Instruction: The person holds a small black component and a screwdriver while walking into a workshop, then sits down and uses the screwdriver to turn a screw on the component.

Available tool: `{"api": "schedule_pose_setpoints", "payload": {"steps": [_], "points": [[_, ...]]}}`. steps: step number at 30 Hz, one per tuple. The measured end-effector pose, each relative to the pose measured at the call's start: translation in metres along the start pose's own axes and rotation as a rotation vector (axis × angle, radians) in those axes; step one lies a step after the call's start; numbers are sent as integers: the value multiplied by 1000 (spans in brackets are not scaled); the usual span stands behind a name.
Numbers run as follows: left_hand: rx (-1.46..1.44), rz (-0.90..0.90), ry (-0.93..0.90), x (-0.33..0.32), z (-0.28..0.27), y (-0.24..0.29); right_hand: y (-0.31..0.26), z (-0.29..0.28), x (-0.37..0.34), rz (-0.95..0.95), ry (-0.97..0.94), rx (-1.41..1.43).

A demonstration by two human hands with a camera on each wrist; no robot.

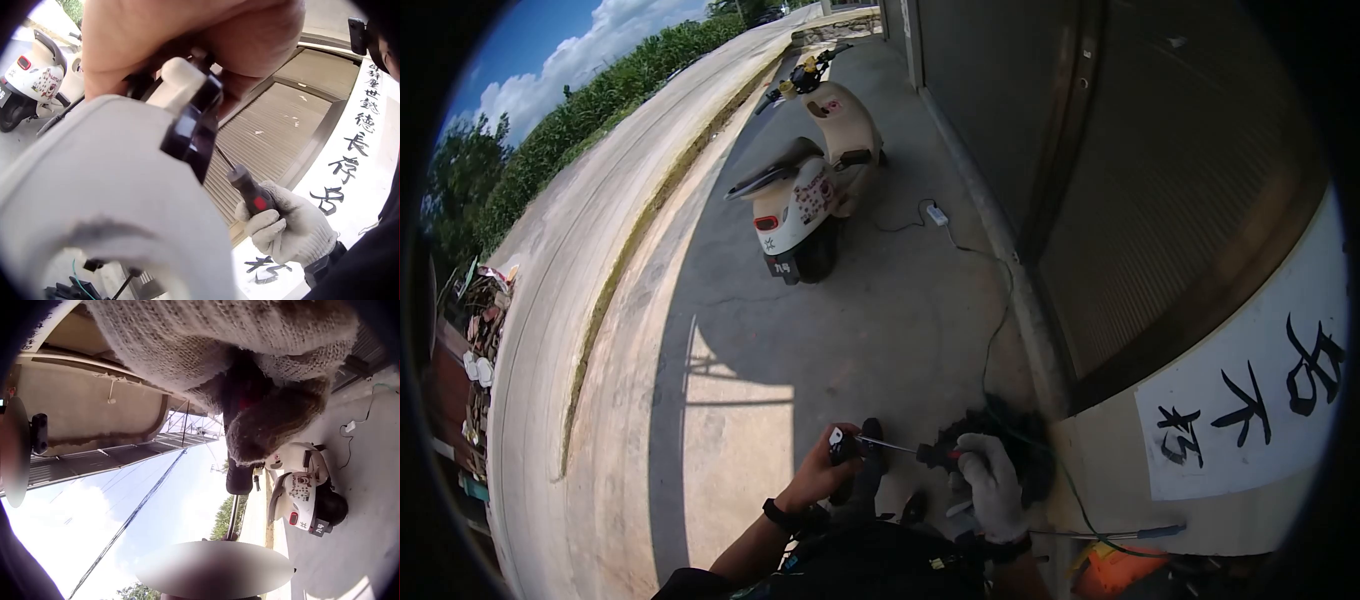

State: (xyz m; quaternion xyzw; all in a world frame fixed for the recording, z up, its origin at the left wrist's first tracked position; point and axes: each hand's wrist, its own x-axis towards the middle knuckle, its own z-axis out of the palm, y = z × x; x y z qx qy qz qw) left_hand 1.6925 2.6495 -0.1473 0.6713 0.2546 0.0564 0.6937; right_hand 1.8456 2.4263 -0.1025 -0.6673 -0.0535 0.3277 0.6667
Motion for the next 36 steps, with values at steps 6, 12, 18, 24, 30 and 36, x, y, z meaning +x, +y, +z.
{"api": "schedule_pose_setpoints", "payload": {"steps": [6, 12, 18, 24, 30, 36], "points": [[-12, -11, -63, 76, -20, 4, -6, 17, 53, -135, 56, 54], [106, 93, -178, 174, -47, 29, -33, 30, 119, -19, 125, -19], [93, 63, -217, 245, -98, 60, -53, 78, 187, -216, 178, 72], [68, 101, -219, 297, -139, 55, -65, 106, 248, -197, 190, -122], [-65, 105, -153, 334, -167, 50, -95, 128, 299, -227, 79, -262], [-98, 53, -69, 364, -177, 81, -124, 133, 370, -17, -38, -210]]}}
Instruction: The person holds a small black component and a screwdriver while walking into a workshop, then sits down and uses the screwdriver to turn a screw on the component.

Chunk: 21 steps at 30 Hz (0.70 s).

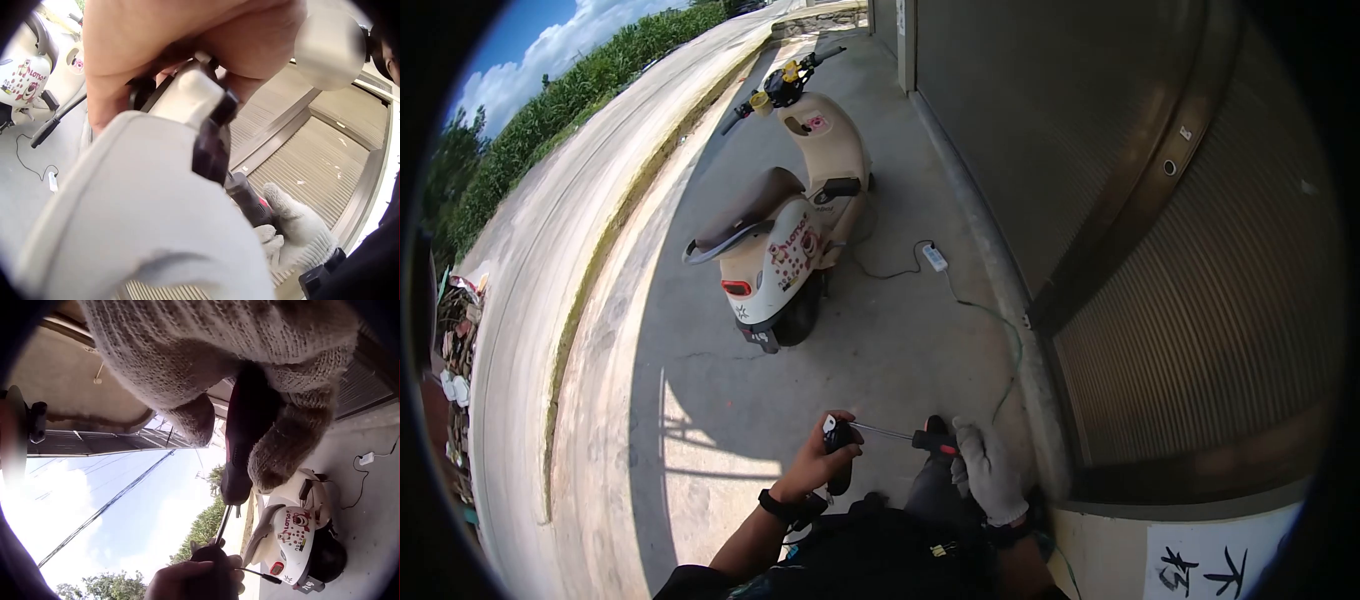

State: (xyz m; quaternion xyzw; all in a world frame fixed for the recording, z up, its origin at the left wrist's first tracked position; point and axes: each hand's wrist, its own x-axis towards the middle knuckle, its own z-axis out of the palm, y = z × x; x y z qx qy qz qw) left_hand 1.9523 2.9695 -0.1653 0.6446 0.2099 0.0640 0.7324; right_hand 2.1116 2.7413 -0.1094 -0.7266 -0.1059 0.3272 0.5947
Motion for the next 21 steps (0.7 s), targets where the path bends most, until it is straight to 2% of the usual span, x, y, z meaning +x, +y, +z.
{"api": "schedule_pose_setpoints", "payload": {"steps": [2, 4, 5, 7, 11, 13, 14, 16, 21], "points": [[3, -15, 6, 15, -3, 8, -6, -2, 25, 14, -26, 7], [-197, 27, 18, 35, -4, 15, -7, -4, 61, -180, -30, 208], [-94, 6, 49, 48, -2, 17, -15, -9, 75, -177, -48, 204], [-194, 13, 80, 73, 5, 26, -40, -21, 102, -210, -107, 91], [-355, 0, 116, 120, 23, 39, -79, -55, 150, -154, -195, 105], [-371, 7, 127, 143, 34, 46, -96, -75, 175, -59, -255, -86], [-383, 9, 129, 152, 39, 48, -94, -81, 188, -53, -267, -89], [-408, -1, 137, 168, 49, 49, -87, -91, 214, -134, -226, 54], [-427, -15, 249, 195, 71, 54, -104, -106, 251, -172, -248, -39]]}}
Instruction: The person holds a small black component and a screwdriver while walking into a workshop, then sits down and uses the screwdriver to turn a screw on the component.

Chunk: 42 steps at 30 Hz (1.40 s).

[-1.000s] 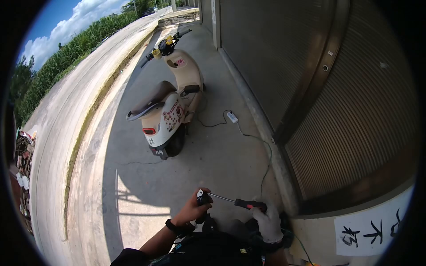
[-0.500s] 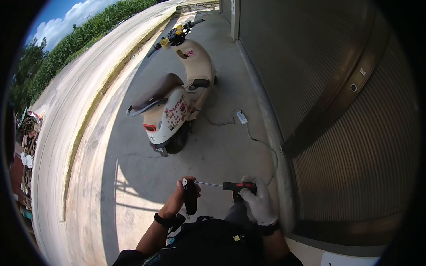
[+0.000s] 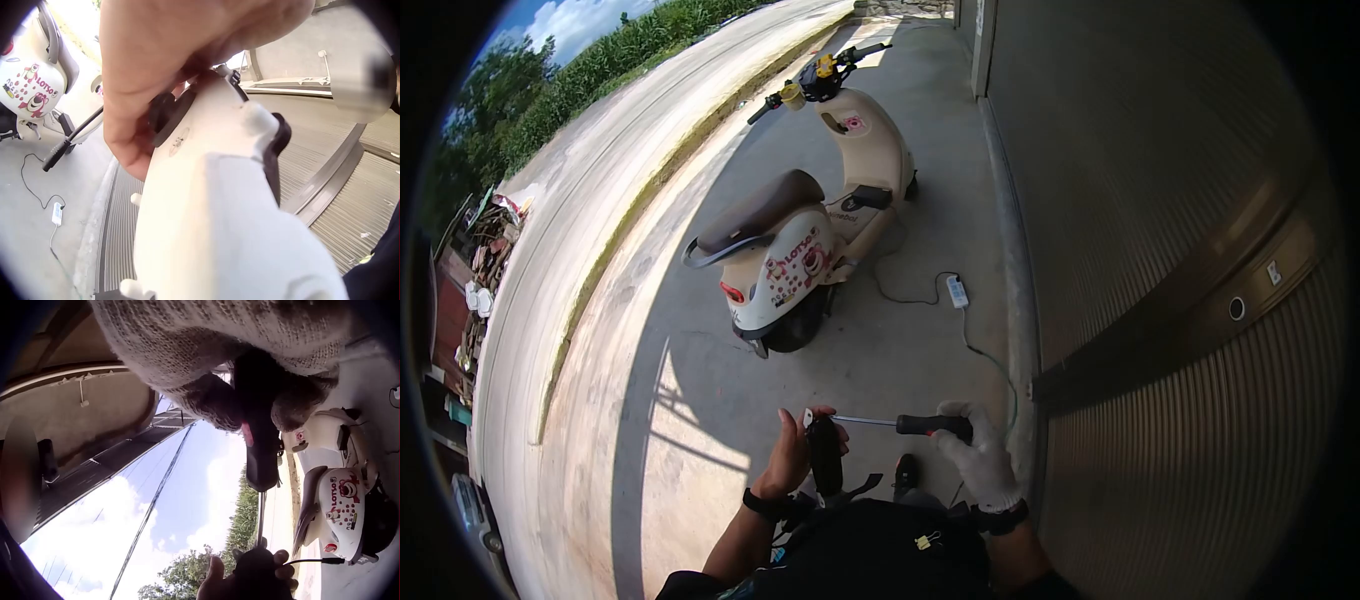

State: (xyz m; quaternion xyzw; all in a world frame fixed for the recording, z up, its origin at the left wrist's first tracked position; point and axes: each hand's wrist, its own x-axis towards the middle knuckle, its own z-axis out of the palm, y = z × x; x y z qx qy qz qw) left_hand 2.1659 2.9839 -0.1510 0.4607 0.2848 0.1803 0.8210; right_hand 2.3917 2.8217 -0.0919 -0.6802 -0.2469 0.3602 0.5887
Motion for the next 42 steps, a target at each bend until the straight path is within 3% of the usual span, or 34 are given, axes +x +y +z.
{"api": "schedule_pose_setpoints", "payload": {"steps": [2, 4, 8, 11, 13, 14, 16, 19, 23, 25, 29, 31, 37, 41, 42], "points": [[-13, -3, 28, 2, 2, -3, -5, -6, 9, -32, -38, -12], [-20, 5, 40, 8, 3, -3, -11, -12, 19, 171, -122, 73], [-9, -6, 34, 19, 11, 2, 3, -18, 33, 100, -108, 109], [17, -20, 32, 22, 8, 5, 9, -14, 40, -57, -41, 171], [28, -34, 34, 26, 4, 5, 13, -9, 43, -119, -46, 59], [13, -31, 66, 26, 3, 4, 10, -10, 44, -115, -53, 57], [-5, -26, 102, 27, -1, 3, -1, -12, 47, 129, -174, 143], [-10, -23, 74, 29, -4, 6, -2, -15, 56, 154, -191, 109], [11, -8, 55, 35, -5, 7, 13, -11, 62, 21, -143, 180], [15, -3, 56, 36, -6, 7, 15, -10, 63, -54, -133, 85], [45, -15, 69, 38, -9, 8, -6, -2, 58, -20, -124, 172], [45, -13, 67, 39, -9, 9, -8, -6, 59, 138, -154, 78], [33, -21, 78, 39, -10, 13, -1, -4, 59, -17, -126, 48], [27, -22, 80, 39, -11, 13, -13, 1, 60, -13, -133, 63], [38, -22, 79, 39, -12, 14, -16, -1, 60, 76, -161, 69]]}}
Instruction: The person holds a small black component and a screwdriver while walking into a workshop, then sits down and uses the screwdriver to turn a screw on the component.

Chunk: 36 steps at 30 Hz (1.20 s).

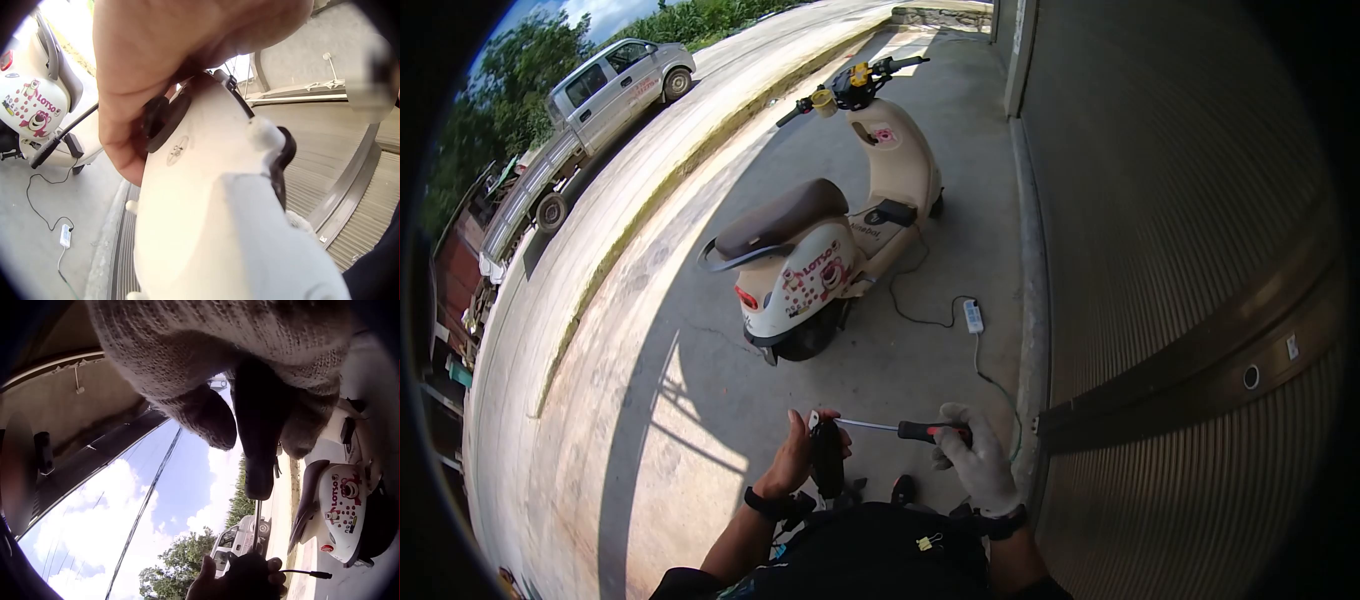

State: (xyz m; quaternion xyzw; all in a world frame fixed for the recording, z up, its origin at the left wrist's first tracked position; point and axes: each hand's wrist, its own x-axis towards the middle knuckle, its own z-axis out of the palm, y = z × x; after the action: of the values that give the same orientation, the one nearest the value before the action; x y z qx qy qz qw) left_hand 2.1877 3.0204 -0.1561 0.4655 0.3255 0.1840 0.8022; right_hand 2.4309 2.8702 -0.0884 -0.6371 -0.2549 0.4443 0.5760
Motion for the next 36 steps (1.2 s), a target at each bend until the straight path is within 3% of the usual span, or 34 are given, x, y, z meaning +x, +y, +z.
{"api": "schedule_pose_setpoints", "payload": {"steps": [1, 5, 7, 8, 12, 14, 30, 36], "points": [[-3, -2, 4, -1, 0, 0, -1, -1, 0, 90, -25, 13], [17, 20, 8, -2, -1, 4, 8, 0, 6, 96, -43, -24], [15, 24, 24, -5, -1, 5, 17, 3, 7, -151, 21, 15], [0, 28, 6, -5, -2, 6, 18, 4, 6, -151, 34, 25], [-15, 32, 6, -5, -3, 5, 2, 10, 3, -121, 25, 0], [-19, 19, 19, -5, -4, 4, -1, 5, 5, 66, -45, -19], [-117, 22, 14, -8, -8, 5, 3, 13, 3, -9, 59, 98], [-104, 14, 29, -6, -4, 7, 5, 9, 2, 37, 10, 121]]}}
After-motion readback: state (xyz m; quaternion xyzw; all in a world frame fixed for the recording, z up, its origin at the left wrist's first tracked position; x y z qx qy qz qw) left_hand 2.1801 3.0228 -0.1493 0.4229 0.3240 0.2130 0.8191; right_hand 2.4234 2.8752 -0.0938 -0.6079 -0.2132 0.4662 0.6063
